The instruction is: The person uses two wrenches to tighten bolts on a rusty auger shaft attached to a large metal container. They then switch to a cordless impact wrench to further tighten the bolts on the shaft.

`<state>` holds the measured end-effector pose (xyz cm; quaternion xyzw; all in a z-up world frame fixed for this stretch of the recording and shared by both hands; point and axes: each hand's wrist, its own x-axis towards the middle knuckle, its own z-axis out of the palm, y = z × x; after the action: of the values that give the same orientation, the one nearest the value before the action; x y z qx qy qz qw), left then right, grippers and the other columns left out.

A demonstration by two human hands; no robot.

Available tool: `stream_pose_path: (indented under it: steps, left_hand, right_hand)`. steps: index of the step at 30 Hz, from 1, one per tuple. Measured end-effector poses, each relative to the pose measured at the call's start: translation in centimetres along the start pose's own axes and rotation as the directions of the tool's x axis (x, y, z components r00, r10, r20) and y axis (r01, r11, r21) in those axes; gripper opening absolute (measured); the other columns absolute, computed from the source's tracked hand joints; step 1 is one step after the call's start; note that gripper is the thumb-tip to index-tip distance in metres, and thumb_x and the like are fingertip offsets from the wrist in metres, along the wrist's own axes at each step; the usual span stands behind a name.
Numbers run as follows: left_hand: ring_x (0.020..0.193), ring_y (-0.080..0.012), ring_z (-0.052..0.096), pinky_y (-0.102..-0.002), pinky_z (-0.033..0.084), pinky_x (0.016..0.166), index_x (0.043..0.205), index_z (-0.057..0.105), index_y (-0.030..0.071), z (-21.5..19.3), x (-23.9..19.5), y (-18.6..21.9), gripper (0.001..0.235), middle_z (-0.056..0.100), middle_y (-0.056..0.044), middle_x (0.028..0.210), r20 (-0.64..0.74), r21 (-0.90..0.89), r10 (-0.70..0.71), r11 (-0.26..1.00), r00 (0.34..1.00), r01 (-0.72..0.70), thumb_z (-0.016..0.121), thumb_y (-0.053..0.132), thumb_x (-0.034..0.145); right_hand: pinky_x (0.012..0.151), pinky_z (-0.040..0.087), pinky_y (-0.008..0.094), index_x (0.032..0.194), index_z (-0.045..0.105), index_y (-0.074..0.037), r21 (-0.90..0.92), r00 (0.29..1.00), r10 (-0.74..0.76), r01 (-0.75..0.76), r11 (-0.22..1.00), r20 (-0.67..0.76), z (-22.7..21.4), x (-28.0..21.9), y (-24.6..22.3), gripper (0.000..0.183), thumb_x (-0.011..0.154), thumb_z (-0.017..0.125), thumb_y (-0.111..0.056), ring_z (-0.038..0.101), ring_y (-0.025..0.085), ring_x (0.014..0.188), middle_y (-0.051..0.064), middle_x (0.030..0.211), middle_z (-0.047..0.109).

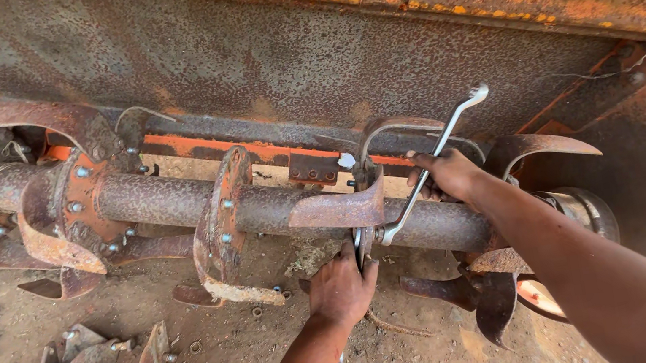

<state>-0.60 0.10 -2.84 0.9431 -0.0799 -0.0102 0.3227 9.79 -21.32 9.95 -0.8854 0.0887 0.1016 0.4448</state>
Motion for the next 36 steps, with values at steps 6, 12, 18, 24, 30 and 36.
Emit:
stream_pose_path:
  steps: [6, 12, 18, 24, 30, 36]
  left_hand:
    - [0.064, -0.0266, 0.073, -0.039, 0.063, 0.061, 0.132, 0.050, 0.000, 0.4, 0.1, 0.0, 0.049, 0.072, -0.014, 0.075, -0.044, 0.020, 0.031, 0.999, 0.999, -0.030, 0.048, 0.039, 0.103]
    - [0.081, -0.0338, 0.075, -0.046, 0.060, 0.073, 0.116, 0.067, 0.006, -0.8, 0.1, 0.6, 0.046, 0.074, -0.018, 0.088, 0.057, -0.119, -0.094, 0.988, 0.994, 0.100, 0.049, 0.046, 0.101]
    - [0.101, -0.0407, 0.069, -0.052, 0.055, 0.090, 0.107, 0.072, 0.011, -2.1, 1.9, 2.0, 0.035, 0.073, -0.020, 0.107, 0.022, -0.153, -0.205, 0.966, 0.978, 0.206, 0.065, 0.043, 0.092]
    - [0.098, -0.0389, 0.071, -0.050, 0.056, 0.088, 0.110, 0.072, 0.010, -0.6, 1.2, 1.4, 0.038, 0.075, -0.018, 0.100, -0.099, -0.030, -0.081, 0.996, 0.992, 0.078, 0.067, 0.043, 0.091]
    - [0.086, -0.0372, 0.074, -0.049, 0.058, 0.080, 0.135, 0.049, 0.011, -0.4, -0.3, -0.1, 0.055, 0.075, -0.018, 0.090, 0.003, -0.041, -0.068, 0.997, 0.998, 0.068, 0.062, 0.045, 0.093]
    - [0.084, -0.0412, 0.072, -0.052, 0.057, 0.079, 0.146, 0.043, 0.010, 0.4, 0.3, -1.0, 0.065, 0.073, -0.022, 0.092, -0.115, -0.038, 0.062, 0.997, 0.991, -0.067, 0.063, 0.042, 0.093]
  right_hand:
    - [0.056, 0.043, 0.038, 0.091, 0.077, -0.007, -0.098, 0.994, 0.047, -0.057, 0.994, -0.102, 1.0, 0.6, -0.5, 0.057, 0.106, 0.045, -0.052, 0.046, 0.016, 0.052, 0.007, 0.060, 0.056]
    - [0.059, 0.050, 0.039, 0.095, 0.074, -0.012, -0.395, 0.880, -0.415, 0.305, 0.866, -0.230, 4.3, -6.9, 1.2, 0.039, 0.102, 0.047, -0.041, 0.061, 0.021, 0.057, 0.008, 0.066, 0.064]
    - [0.061, 0.056, 0.040, 0.088, 0.070, -0.013, -0.709, 0.321, -0.905, 0.704, 0.032, 0.278, 7.8, -17.7, 7.4, 0.017, 0.079, 0.069, -0.028, 0.068, 0.026, 0.076, 0.007, 0.088, 0.067]
    - [0.052, 0.052, 0.044, 0.096, 0.076, -0.007, -0.793, 0.584, -0.800, 0.418, 0.442, -0.138, 1.9, -16.8, 5.5, 0.028, 0.087, 0.068, -0.033, 0.068, 0.032, 0.063, 0.013, 0.079, 0.072]
    - [0.061, 0.056, 0.040, 0.090, 0.079, -0.009, -0.553, 0.945, -0.211, 0.039, 0.832, -0.250, 0.6, -13.0, -2.0, 0.051, 0.103, 0.051, -0.050, 0.072, 0.024, 0.063, 0.010, 0.071, 0.075]
    - [0.070, 0.053, 0.033, 0.088, 0.079, -0.008, -0.291, 0.976, -0.168, 0.122, 0.949, -0.139, 2.1, -6.9, 0.2, 0.045, 0.100, 0.057, -0.045, 0.072, 0.018, 0.065, 0.008, 0.071, 0.076]
